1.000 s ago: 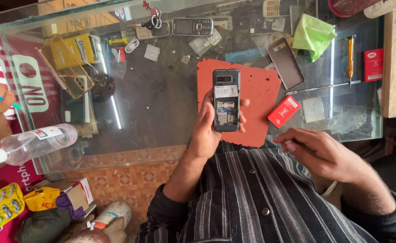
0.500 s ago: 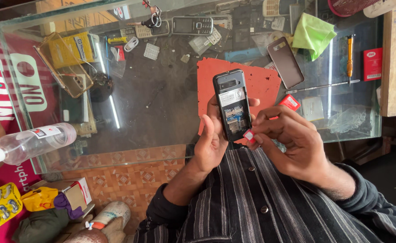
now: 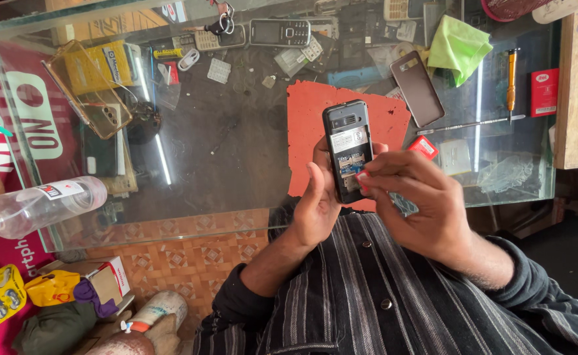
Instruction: The person disassembles a feature phone at a repair bench, unscrewing and prying open the back cover and handling the battery and internal parts, then reassembles the phone. They press its buttons to power it on and test the screen, briefly walking through the shop while operating the phone.
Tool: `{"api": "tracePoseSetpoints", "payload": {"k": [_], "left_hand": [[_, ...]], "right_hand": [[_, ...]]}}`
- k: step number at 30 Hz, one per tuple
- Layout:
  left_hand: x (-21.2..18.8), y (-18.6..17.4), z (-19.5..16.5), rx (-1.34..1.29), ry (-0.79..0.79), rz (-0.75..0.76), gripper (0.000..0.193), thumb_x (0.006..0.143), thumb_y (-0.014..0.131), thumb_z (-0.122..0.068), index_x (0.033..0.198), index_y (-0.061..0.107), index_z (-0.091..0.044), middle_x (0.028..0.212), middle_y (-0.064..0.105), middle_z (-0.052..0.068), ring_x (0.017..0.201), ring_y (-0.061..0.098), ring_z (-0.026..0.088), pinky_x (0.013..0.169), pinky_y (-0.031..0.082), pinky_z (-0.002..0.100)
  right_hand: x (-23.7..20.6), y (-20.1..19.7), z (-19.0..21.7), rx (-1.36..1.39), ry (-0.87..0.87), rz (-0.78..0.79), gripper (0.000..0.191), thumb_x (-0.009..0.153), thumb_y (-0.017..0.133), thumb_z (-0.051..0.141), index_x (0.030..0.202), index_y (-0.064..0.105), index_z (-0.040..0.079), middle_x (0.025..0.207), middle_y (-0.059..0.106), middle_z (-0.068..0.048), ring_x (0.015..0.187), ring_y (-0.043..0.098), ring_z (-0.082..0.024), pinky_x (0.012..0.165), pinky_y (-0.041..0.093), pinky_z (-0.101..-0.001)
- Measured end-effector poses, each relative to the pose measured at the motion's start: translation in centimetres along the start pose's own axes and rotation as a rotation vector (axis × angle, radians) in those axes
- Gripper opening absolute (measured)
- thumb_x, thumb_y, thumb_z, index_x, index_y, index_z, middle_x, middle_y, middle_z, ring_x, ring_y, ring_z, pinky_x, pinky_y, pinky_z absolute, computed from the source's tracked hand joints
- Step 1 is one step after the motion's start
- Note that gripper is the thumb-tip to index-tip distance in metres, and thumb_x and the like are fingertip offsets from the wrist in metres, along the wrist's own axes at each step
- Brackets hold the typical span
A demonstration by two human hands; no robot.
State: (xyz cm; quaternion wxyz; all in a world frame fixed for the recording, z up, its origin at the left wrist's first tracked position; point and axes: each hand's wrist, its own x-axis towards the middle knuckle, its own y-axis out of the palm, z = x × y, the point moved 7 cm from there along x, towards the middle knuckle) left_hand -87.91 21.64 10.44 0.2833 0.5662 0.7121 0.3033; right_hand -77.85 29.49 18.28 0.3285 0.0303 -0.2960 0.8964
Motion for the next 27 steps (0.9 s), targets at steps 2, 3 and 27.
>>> {"api": "tracePoseSetpoints", "payload": {"k": [2,3,27], "left_hand": [[0.0,-0.1,0.4,0.002,0.003,0.008,0.079,0.106,0.030,-0.068,0.160,0.017,-0.011,0.156,0.045,0.020,0.134,0.056,0.031,0.107,0.054,0.050],[0.0,-0.3,0.6,0.008,-0.002,0.000,0.080,0.106,0.030,-0.068,0.160,0.017,-0.010,0.155,0.045,0.020,0.136,0.055,0.030,0.109,0.053,0.049],[0.6,-1.3,2.3,-0.078,-0.051,0.022,0.076,0.112,0.020,-0.064,0.163,0.020,-0.007,0.152,0.049,0.016,0.137,0.053,0.025,0.119,0.046,0.044]], "right_hand": [[0.2,0.6,0.0,-0.050,0.016,0.087,0.028,0.086,0.072,-0.006,0.113,0.073,0.002,0.119,0.068,-0.012,0.107,0.073,-0.025,0.089,0.061,-0.0334],[0.3,0.9,0.0,-0.074,0.026,0.130,0.029,0.084,0.073,-0.005,0.113,0.073,0.001,0.118,0.068,-0.013,0.105,0.073,-0.026,0.086,0.061,-0.0337],[0.8,-0.2,-0.1,-0.229,-0.165,0.151,0.037,0.074,0.080,-0.001,0.111,0.075,0.004,0.110,0.064,-0.012,0.092,0.059,-0.029,0.084,0.051,-0.0431]]}}
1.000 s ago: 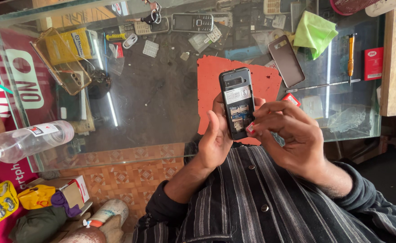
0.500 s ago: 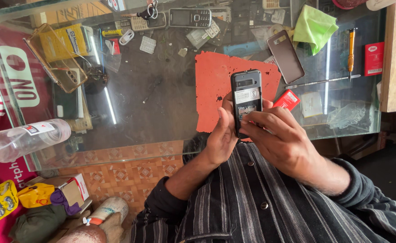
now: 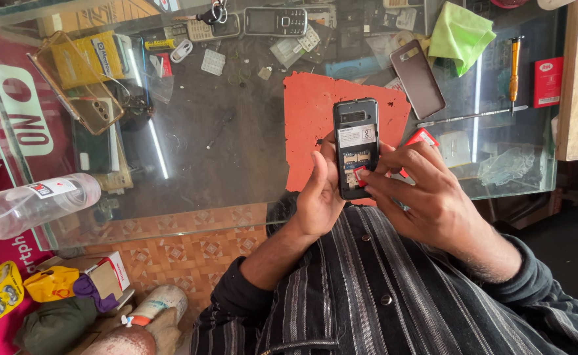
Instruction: The person disassembles a feature phone at a repair bench, unscrewing and prying open the back cover and handling the battery and internal parts, then reassembles the phone. They press its buttons to power it on and test the screen, briefly walking through the shop while operating the phone.
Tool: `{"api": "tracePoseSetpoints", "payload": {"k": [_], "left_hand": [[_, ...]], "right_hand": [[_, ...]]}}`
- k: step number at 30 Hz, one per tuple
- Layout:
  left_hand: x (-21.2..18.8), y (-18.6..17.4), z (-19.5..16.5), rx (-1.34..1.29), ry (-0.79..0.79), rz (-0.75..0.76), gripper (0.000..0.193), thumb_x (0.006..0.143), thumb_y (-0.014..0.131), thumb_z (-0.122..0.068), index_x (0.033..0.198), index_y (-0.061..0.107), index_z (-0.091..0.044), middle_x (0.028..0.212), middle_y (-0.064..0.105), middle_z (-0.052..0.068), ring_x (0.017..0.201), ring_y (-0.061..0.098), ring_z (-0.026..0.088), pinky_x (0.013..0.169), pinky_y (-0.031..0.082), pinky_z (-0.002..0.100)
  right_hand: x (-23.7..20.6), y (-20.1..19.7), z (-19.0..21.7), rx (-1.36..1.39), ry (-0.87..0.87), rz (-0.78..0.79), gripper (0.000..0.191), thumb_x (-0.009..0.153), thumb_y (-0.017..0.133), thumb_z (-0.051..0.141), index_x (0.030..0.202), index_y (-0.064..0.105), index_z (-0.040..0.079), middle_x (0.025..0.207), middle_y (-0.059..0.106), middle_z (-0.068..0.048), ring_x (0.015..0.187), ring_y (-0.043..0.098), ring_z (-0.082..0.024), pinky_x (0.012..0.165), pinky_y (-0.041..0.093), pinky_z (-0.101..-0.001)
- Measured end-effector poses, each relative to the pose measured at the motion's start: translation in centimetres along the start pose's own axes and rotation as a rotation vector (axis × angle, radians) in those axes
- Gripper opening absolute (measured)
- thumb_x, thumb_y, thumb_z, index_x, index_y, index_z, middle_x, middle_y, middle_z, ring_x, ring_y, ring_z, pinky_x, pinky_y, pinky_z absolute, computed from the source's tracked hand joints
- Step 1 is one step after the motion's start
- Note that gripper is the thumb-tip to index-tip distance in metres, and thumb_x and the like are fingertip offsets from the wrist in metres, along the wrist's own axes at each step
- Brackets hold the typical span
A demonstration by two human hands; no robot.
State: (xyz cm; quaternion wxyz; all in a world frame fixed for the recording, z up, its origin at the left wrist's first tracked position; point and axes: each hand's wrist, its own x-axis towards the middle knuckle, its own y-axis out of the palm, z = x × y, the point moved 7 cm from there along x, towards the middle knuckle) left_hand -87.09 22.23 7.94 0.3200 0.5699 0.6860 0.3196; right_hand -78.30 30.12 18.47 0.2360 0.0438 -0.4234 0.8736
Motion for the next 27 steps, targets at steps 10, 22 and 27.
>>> {"api": "tracePoseSetpoints", "payload": {"k": [10,22,27], "left_hand": [[-0.11,-0.16,0.47,0.079,0.002,0.002,0.084,0.110,0.024,-0.066,0.167,0.012,-0.006,0.158,0.043,0.014,0.146,0.046,0.025,0.125,0.038,0.043],[-0.09,0.41,0.33,0.096,-0.017,0.027,0.084,0.110,0.028,-0.068,0.165,0.018,-0.005,0.153,0.046,0.015,0.134,0.053,0.024,0.120,0.042,0.042],[0.00,0.33,0.34,0.143,-0.014,0.024,0.087,0.109,0.029,-0.070,0.167,0.017,-0.006,0.151,0.047,0.014,0.136,0.051,0.023,0.121,0.042,0.041]], "right_hand": [[0.02,0.51,-0.29,-0.020,0.044,-0.020,0.038,0.076,0.086,0.005,0.113,0.077,0.006,0.100,0.060,-0.007,0.090,0.057,-0.027,0.076,0.050,-0.0404],[0.16,0.38,0.22,-0.148,-0.095,0.010,0.038,0.076,0.086,0.014,0.112,0.076,0.005,0.100,0.063,-0.005,0.091,0.060,-0.027,0.078,0.051,-0.0436],[0.24,0.51,0.33,-0.175,-0.091,0.017,0.038,0.079,0.085,0.015,0.115,0.076,0.005,0.101,0.063,-0.005,0.092,0.062,-0.027,0.079,0.053,-0.0424]]}}
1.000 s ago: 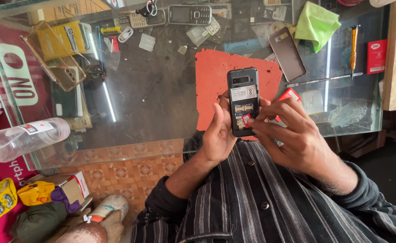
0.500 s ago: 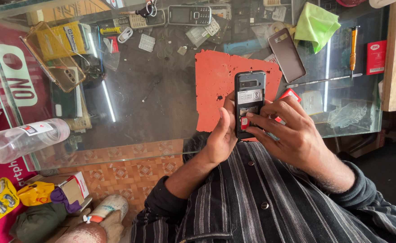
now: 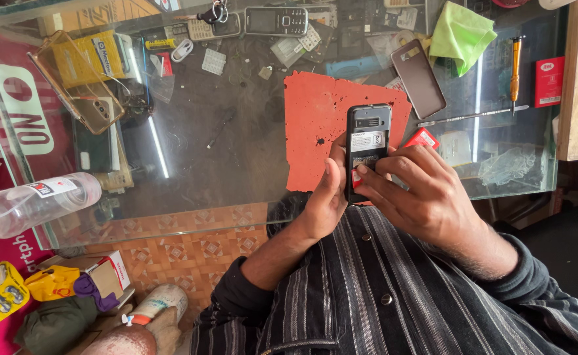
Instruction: The person disassembles a feature phone at a repair bench, unscrewing and prying open the back cover and handling the battery and internal parts, then reassembles the phone. They press its buttons to power it on and test the screen, briefly walking through the shop while operating the phone.
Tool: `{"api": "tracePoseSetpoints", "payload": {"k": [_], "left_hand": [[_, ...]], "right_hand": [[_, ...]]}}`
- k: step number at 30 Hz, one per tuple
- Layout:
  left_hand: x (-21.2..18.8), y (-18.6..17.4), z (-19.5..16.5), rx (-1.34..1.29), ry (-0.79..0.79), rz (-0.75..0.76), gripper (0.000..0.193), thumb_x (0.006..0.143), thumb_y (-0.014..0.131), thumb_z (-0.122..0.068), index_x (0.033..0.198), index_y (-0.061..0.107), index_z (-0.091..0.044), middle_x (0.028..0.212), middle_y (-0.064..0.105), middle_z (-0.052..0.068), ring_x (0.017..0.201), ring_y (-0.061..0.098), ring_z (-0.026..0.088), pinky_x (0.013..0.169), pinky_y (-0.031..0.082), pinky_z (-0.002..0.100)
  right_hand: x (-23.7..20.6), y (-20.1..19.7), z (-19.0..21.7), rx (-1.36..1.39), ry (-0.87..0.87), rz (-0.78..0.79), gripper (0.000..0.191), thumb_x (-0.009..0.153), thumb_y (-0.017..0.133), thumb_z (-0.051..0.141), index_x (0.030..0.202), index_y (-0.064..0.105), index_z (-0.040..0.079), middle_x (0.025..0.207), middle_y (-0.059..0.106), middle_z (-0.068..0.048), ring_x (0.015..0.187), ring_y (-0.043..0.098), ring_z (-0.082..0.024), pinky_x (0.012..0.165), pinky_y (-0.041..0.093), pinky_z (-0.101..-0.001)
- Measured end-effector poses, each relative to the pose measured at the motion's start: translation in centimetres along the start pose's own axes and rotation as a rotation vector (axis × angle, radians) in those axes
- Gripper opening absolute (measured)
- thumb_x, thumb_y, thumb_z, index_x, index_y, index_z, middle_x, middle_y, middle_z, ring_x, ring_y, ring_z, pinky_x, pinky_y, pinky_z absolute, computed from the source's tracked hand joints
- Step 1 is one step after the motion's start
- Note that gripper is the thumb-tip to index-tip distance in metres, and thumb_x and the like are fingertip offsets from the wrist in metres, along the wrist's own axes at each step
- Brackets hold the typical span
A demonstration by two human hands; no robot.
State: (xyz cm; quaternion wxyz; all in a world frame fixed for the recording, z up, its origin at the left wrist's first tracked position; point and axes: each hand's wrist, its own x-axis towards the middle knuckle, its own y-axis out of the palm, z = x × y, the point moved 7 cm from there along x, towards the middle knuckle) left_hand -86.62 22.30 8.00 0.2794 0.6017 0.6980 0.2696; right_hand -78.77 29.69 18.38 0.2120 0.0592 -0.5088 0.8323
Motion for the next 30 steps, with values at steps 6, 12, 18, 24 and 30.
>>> {"api": "tracePoseSetpoints", "payload": {"k": [6,12,18,24,30], "left_hand": [[0.18,-0.24,0.26,0.031,-0.010,-0.035,0.090,0.107,0.031,-0.071,0.167,0.014,-0.006,0.157,0.042,0.012,0.145,0.046,0.021,0.123,0.039,0.040],[0.25,-0.19,0.26,0.027,-0.015,-0.018,0.091,0.106,0.029,-0.073,0.166,0.015,-0.006,0.154,0.045,0.012,0.142,0.048,0.021,0.120,0.042,0.039],[0.29,-0.08,0.25,0.031,-0.003,-0.016,0.091,0.107,0.032,-0.072,0.166,0.017,-0.004,0.152,0.047,0.012,0.139,0.050,0.022,0.118,0.044,0.039],[0.36,-0.21,0.21,0.057,0.004,-0.028,0.090,0.108,0.032,-0.071,0.166,0.019,-0.004,0.153,0.047,0.012,0.141,0.049,0.021,0.119,0.041,0.039],[0.49,-0.04,0.18,0.054,0.013,-0.011,0.086,0.109,0.032,-0.068,0.165,0.018,-0.005,0.155,0.045,0.012,0.146,0.046,0.021,0.126,0.036,0.040]], "right_hand": [[0.19,-0.29,0.32,-0.046,-0.059,0.009,0.042,0.078,0.086,0.017,0.116,0.075,0.003,0.101,0.063,-0.006,0.093,0.063,-0.027,0.079,0.053,-0.0438],[0.41,-0.28,0.51,-0.059,-0.056,0.006,0.037,0.079,0.085,0.014,0.113,0.076,0.004,0.101,0.066,-0.004,0.094,0.065,-0.025,0.074,0.051,-0.0406],[0.29,-0.47,0.95,-0.088,-0.069,-0.018,0.033,0.082,0.085,0.014,0.110,0.075,0.001,0.099,0.065,-0.005,0.093,0.066,-0.025,0.076,0.052,-0.0409],[0.22,-0.37,0.70,-0.116,-0.035,0.010,0.034,0.079,0.085,0.016,0.109,0.076,0.003,0.097,0.066,-0.005,0.090,0.066,-0.026,0.074,0.052,-0.0407],[0.14,-0.39,0.37,-0.084,-0.018,-0.033,0.032,0.082,0.087,0.016,0.111,0.077,0.005,0.096,0.066,-0.005,0.088,0.066,-0.024,0.071,0.050,-0.0393]]}}
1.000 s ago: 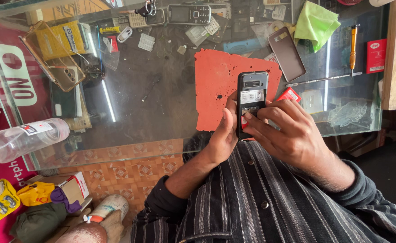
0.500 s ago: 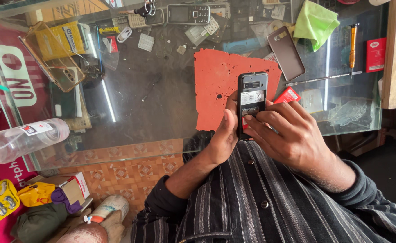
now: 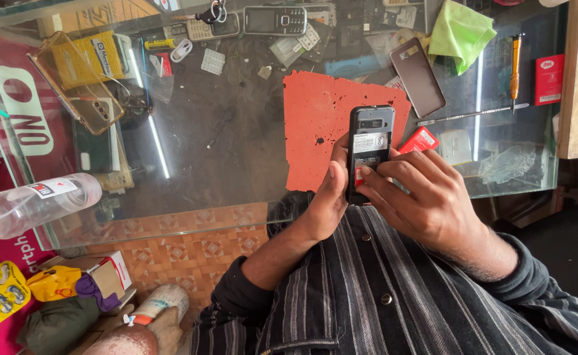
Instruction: The person disassembles a feature phone at a repair bench, unscrewing and prying open the back cover and handling the battery and internal parts, then reassembles the phone. They press its buttons to power it on and test the screen, briefly walking through the shop while operating the phone.
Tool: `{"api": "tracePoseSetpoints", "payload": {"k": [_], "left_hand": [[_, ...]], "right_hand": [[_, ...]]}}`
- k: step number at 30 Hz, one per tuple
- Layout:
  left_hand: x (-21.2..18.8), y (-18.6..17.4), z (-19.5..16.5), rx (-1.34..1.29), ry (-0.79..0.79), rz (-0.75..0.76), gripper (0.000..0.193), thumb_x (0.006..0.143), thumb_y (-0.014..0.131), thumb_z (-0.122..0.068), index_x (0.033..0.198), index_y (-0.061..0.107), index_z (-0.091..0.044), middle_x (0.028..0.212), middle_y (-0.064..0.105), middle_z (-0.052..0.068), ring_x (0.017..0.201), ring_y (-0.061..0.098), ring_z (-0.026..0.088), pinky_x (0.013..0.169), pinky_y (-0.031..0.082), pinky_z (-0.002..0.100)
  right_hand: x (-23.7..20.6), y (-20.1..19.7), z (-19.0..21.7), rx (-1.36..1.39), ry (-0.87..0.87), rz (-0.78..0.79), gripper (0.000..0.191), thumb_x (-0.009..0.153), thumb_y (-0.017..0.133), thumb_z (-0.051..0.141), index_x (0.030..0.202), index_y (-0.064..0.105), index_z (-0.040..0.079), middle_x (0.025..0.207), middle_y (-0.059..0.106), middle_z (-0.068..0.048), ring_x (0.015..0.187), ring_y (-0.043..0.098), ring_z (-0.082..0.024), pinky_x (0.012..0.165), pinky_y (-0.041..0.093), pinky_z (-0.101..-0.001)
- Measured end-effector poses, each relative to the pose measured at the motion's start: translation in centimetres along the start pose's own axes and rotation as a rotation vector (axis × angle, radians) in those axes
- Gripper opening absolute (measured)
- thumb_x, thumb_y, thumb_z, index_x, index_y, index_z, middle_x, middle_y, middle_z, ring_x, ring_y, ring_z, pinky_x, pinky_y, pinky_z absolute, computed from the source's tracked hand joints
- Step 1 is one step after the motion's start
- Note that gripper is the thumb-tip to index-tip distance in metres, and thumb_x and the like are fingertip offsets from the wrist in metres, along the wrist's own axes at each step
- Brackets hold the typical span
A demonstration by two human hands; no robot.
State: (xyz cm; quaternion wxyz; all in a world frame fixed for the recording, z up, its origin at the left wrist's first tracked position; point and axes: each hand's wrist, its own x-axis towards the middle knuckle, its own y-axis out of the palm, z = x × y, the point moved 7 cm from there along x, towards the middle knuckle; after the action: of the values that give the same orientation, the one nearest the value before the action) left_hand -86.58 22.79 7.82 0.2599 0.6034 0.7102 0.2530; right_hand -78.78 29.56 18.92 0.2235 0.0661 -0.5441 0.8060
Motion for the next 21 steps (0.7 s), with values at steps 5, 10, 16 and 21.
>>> {"api": "tracePoseSetpoints", "payload": {"k": [5,10,16,21], "left_hand": [[0.0,0.1,-0.4,0.115,0.035,-0.006,0.084,0.113,0.030,-0.067,0.168,0.018,-0.004,0.154,0.042,0.013,0.143,0.044,0.018,0.124,0.035,0.033],[0.0,0.5,0.2,-0.037,-0.020,0.043,0.084,0.109,0.031,-0.065,0.166,0.012,-0.007,0.152,0.044,0.013,0.120,0.061,0.022,0.084,0.062,0.040],[1.2,-1.9,0.2,-0.102,-0.019,-0.050,0.059,0.113,0.045,-0.040,0.153,0.026,-0.002,0.134,0.059,0.023,0.094,0.070,0.027,0.072,0.065,0.046],[1.6,-4.8,-0.5,0.019,0.009,-0.132,0.048,0.113,0.048,-0.025,0.150,0.033,0.001,0.132,0.062,0.025,0.089,0.072,0.027,0.068,0.065,0.043]], "right_hand": [[0.0,0.2,-0.9,0.089,0.074,-0.029,0.025,0.080,0.086,0.010,0.103,0.078,0.005,0.092,0.067,-0.005,0.077,0.064,-0.021,0.064,0.051,-0.0381],[-0.7,0.5,-2.3,0.231,0.153,-0.072,0.024,0.077,0.086,0.006,0.099,0.076,0.004,0.093,0.069,-0.007,0.078,0.069,-0.022,0.066,0.055,-0.0354],[-2.9,-1.0,-6.9,0.328,0.449,-0.259,0.016,0.089,0.073,-0.009,0.101,0.070,0.000,0.098,0.070,-0.010,0.077,0.070,-0.019,0.068,0.055,-0.0301],[-4.4,0.3,-10.3,0.177,0.611,0.026,0.024,0.089,0.079,0.006,0.111,0.073,0.000,0.101,0.072,-0.012,0.085,0.074,-0.024,0.074,0.058,-0.0337]]}}
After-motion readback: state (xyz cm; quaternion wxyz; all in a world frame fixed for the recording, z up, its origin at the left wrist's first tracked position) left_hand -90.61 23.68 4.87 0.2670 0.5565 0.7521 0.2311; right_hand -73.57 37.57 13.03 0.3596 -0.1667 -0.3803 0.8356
